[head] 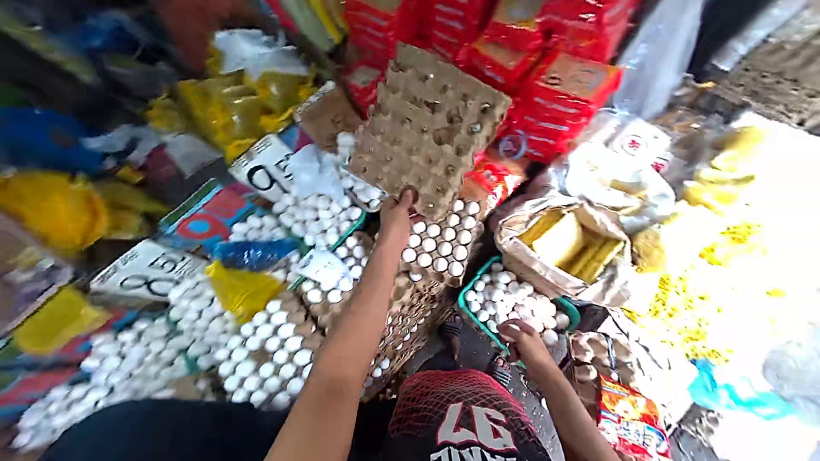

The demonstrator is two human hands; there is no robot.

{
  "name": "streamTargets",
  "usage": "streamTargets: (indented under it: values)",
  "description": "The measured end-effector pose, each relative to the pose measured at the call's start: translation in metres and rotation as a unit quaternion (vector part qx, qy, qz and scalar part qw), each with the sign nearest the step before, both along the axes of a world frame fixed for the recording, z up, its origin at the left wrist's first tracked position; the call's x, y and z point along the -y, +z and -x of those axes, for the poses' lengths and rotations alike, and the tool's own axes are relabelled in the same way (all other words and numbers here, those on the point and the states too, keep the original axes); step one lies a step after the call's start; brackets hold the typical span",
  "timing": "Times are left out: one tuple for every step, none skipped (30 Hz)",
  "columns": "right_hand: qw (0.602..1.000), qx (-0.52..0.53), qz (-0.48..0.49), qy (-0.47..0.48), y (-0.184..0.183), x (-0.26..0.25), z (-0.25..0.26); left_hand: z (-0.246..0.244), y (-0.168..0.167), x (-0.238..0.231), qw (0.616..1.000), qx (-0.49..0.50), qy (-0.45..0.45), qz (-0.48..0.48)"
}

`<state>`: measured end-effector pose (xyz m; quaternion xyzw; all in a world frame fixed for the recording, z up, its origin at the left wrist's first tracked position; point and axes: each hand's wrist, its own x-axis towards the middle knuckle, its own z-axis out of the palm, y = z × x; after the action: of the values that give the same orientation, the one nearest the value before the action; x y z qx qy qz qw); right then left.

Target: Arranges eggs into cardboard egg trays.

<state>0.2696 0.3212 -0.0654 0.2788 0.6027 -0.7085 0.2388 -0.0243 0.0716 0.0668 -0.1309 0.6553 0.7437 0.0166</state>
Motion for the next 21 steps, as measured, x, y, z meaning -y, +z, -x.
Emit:
streamTargets:
  values:
    - [1.0,0.02,-0.006,-0.012,-0.005,0.002,-0.008,0.017,-0.002,-0.012,1.0,0.005,-0.005,-0.002]
    - [0.999,0.034,-0.013,-0.025,-0.011,0.002,-0.014,0.033,-0.003,-0.023,1.0,0.009,-0.01,-0.006]
    - [0.998,0.043,-0.023,-0.037,-0.018,0.002,-0.019,0.05,-0.005,-0.033,1.0,0.016,-0.013,-0.009]
    - [0.997,0.047,-0.039,-0.045,-0.025,0.0,-0.021,0.067,-0.007,-0.041,0.999,0.025,-0.017,-0.01]
    - [0.996,0.049,-0.064,-0.05,-0.033,-0.003,-0.023,0.084,-0.01,-0.048,0.999,0.036,-0.016,-0.008]
    - [0.993,0.045,-0.095,-0.048,-0.04,-0.007,-0.024,0.1,-0.013,-0.053,0.999,0.043,-0.023,-0.009]
    - [0.99,0.037,-0.133,-0.043,-0.047,-0.011,-0.025,0.113,-0.016,-0.056,0.998,0.048,-0.028,-0.016]
    - [0.984,0.036,-0.169,-0.032,-0.052,-0.015,-0.026,0.122,-0.019,-0.057,0.998,0.053,-0.03,-0.026]
    - [0.979,0.043,-0.2,-0.02,-0.055,-0.019,-0.024,0.128,-0.021,-0.056,0.997,0.061,-0.029,-0.039]
    - [0.972,0.052,-0.229,-0.014,-0.058,-0.023,-0.023,0.132,-0.022,-0.055,0.996,0.068,-0.03,-0.048]
    - [0.965,0.059,-0.256,-0.014,-0.062,-0.026,-0.021,0.132,-0.025,-0.053,0.996,0.07,-0.028,-0.049]
    - [0.959,0.064,-0.277,-0.02,-0.066,-0.028,-0.017,0.127,-0.026,-0.051,0.997,0.069,-0.025,-0.03]
    - [0.952,0.068,-0.297,-0.03,-0.07,-0.028,-0.012,0.119,-0.026,-0.046,0.997,0.067,-0.038,0.008]
    - [0.946,0.069,-0.316,-0.035,-0.073,-0.028,-0.006,0.107,-0.027,-0.04,0.995,0.06,-0.057,0.054]
    - [0.938,0.067,-0.338,-0.033,-0.077,-0.027,0.0,0.091,-0.028,-0.03,0.99,0.044,-0.08,0.105]
    - [0.931,0.059,-0.36,-0.026,-0.08,-0.026,0.008,0.074,-0.029,-0.018,0.983,0.027,-0.099,0.151]
    - [0.924,0.047,-0.378,-0.012,-0.085,-0.026,0.016,0.057,-0.032,-0.006,0.977,0.012,-0.105,0.183]
    - [0.919,0.029,-0.392,0.007,-0.09,-0.025,0.024,0.04,-0.036,0.011,0.971,0.0,-0.102,0.216]
    - [0.914,0.016,-0.405,0.03,-0.094,-0.023,0.031,0.026,-0.041,0.029,0.963,-0.007,-0.092,0.253]
    - [0.906,0.009,-0.42,0.055,-0.097,-0.019,0.037,0.011,-0.047,0.049,0.952,-0.011,-0.075,0.297]
    - [0.898,0.013,-0.434,0.076,-0.097,-0.015,0.043,-0.002,-0.053,0.067,0.941,-0.012,-0.058,0.334]
